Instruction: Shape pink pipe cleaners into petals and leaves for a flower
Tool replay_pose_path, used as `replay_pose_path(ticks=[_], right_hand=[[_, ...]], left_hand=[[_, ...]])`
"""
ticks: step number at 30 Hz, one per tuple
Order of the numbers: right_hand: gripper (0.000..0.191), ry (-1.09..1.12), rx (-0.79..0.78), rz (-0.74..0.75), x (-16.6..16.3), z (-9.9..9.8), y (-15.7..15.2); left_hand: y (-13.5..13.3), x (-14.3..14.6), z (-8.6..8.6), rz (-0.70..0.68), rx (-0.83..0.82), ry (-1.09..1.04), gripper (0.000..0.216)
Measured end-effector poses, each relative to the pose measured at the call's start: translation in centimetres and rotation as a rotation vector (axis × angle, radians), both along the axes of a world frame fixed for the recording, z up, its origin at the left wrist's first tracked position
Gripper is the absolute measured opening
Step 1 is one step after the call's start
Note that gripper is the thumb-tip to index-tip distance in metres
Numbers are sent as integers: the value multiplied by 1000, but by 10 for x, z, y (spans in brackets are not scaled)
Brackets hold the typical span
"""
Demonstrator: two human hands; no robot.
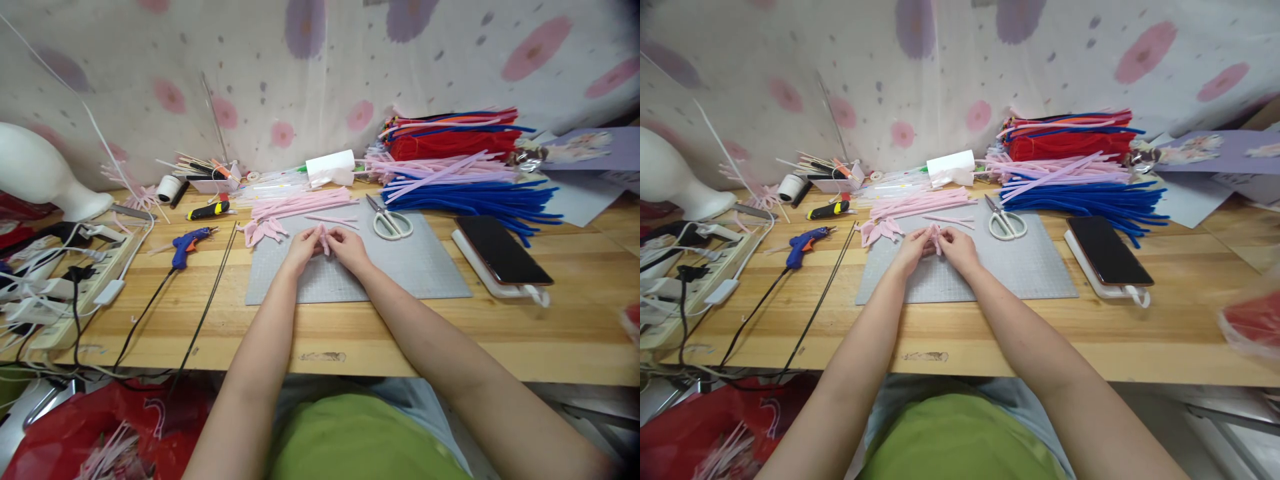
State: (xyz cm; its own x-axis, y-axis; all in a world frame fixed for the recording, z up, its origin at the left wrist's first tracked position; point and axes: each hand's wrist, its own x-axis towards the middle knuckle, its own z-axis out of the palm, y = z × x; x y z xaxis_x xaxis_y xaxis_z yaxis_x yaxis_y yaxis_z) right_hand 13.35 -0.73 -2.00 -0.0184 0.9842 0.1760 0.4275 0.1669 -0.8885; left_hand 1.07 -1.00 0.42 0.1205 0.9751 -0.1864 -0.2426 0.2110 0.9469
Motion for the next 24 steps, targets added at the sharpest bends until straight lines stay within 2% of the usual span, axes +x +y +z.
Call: replay_pose_path(ticks=[3,8,11,14,20,24], right_hand=[[19,26,-52,-8,1,-2,2],[15,76,-124,23,2,-1,3],[14,15,-105,40,4,3,2],[15,-93,-78,45,6,7,1],[11,-163,20,-54,8,9,2],[9,-173,21,-80,7,10,0]], left_hand=[[-2,2,-2,81,23,15,28],[-3,3,-11,53,41,133,21],[-2,4,-15,77,47,230,17],[-2,5,-14,170,59,316,15],[-6,9,-5,207,-42,170,16],[-5,10,-4,217,-51,136,14]])
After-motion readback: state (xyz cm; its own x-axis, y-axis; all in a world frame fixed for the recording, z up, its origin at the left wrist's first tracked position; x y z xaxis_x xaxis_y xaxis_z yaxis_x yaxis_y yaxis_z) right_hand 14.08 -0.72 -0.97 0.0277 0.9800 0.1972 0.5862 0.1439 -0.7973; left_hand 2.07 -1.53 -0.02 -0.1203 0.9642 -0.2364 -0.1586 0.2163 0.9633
